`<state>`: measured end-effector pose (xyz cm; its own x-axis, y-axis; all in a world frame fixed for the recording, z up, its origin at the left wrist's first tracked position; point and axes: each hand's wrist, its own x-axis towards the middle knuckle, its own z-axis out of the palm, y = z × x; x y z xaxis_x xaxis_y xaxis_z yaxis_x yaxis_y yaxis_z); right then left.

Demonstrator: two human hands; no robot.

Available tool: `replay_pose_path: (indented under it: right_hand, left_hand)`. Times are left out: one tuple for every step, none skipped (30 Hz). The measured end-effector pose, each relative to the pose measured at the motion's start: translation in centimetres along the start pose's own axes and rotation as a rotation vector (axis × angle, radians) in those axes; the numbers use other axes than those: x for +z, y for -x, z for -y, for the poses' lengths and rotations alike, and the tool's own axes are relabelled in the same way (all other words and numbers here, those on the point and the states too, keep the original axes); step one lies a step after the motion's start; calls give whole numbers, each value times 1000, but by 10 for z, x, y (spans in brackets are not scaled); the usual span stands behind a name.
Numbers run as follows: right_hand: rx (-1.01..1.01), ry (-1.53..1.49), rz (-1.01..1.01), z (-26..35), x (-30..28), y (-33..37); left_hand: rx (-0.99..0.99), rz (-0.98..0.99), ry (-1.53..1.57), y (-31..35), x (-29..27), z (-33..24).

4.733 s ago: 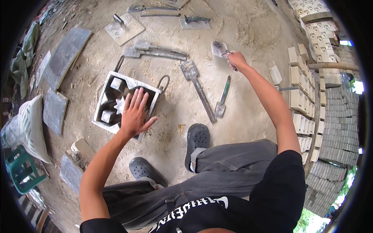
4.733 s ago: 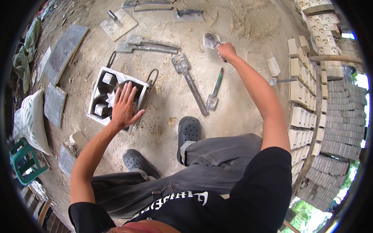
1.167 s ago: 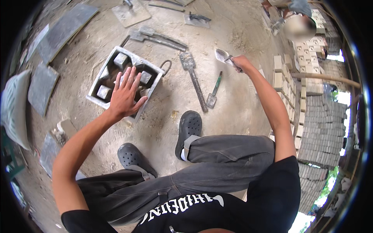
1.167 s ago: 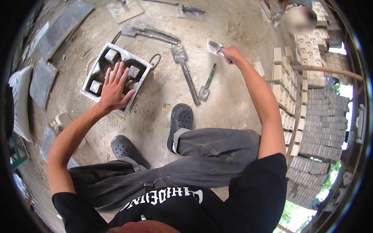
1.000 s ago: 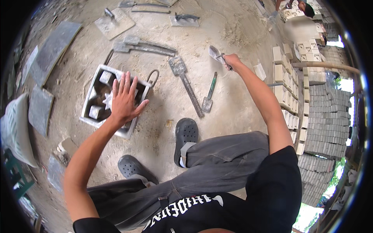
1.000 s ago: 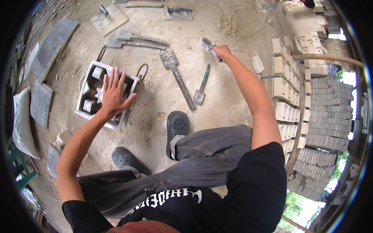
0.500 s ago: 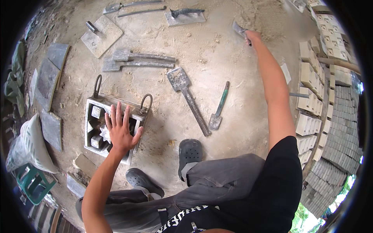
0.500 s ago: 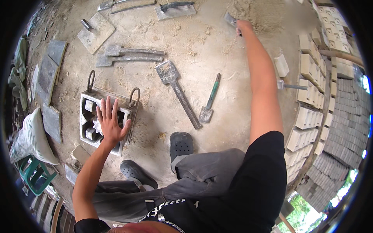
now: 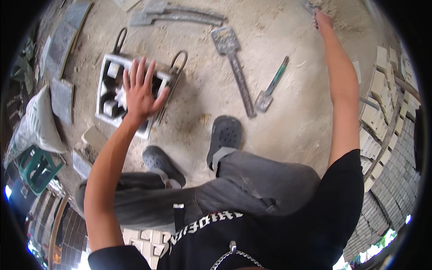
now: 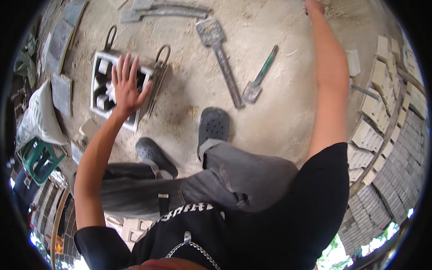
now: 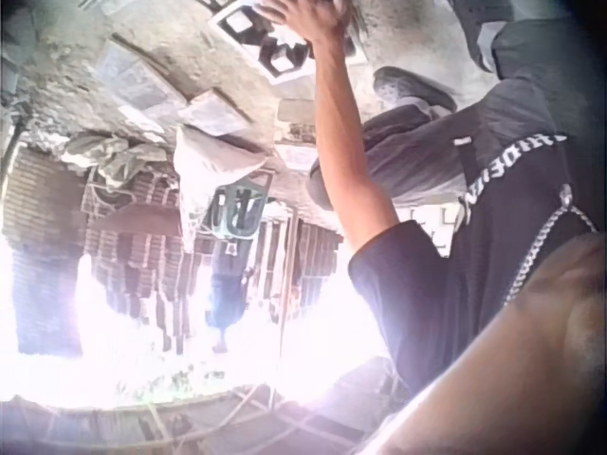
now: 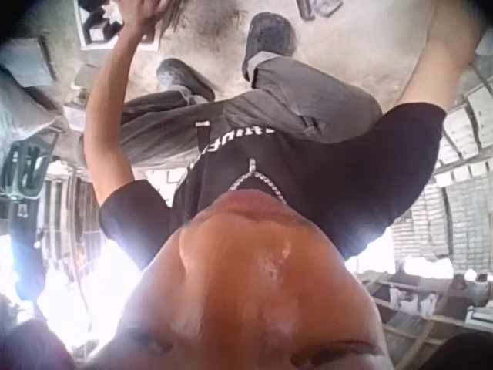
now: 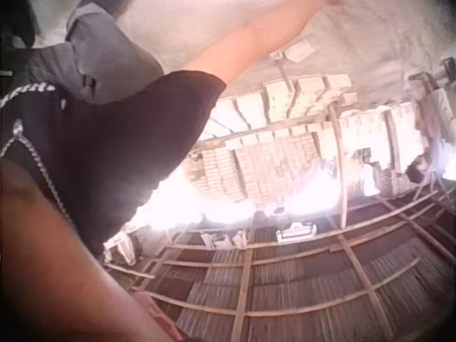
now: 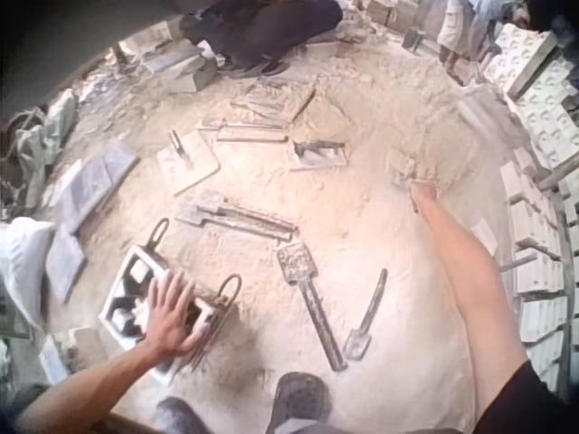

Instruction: The person assembles a decorative tile mold by placing stone pieces into a metal frame, then fills the mold with a sandy mixture using a trowel.

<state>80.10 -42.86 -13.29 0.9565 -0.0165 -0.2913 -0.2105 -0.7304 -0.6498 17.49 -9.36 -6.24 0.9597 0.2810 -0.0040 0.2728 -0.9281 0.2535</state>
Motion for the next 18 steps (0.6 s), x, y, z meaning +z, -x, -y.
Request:
replay_pose_path:
  right_hand:
    - [-3,-18,0,-5,0,16]
    - [-37,-52,33,2,10,38]
    - [-82,-98,77,14,25,71]
    - [-123,-133,112,23,29,103]
    - [-109,-120,130,25,16,119]
    - [-93,-105,151,30,6,139]
    - [-125,-74,163,36,1,165]
    - [-160,-44,171,43,-3,192]
    - [-193,-30,192,48,-10,216]
    - [-225,-14,222,54,-13,239]
    - [-261,2,250,60,-15,261]
    - [-277,28,275,63,-23,283]
    - [-295,50,309,66,-27,304]
    - [-307,83,334,69,-32,323]
    - [-316,115,360,72,-36,341]
    - [-326,127,395,76,-36,361]
    - [-335,140,429,81,-36,380]
    - [-336,158,453,84,-40,399]
  left_hand:
    - [1,-5,-3,-1,0,-3]
    - [-4,-12,-8,5,-1,-2]
    - [-19,-25,-28,11,-5,3]
    - [-28,-25,-49,15,-8,5]
    - [-13,-46,-38,13,-7,3]
    - [13,-45,-51,11,-4,3]
    - [33,-42,-75,12,-4,7]
    - [73,-31,-101,13,-7,13]
    - [136,14,-196,10,-11,23]
    - [225,58,-223,11,-15,41]
    - [311,99,-251,10,-19,60]
    - [307,179,-430,7,-25,70]
    - [233,215,-509,7,-37,76]
    - [136,172,-518,9,-39,85]
    - [40,134,-526,11,-40,96]
    - [23,64,-546,16,-43,110]
    - [33,24,-489,21,-44,122]
    - [54,-19,-426,22,-42,129]
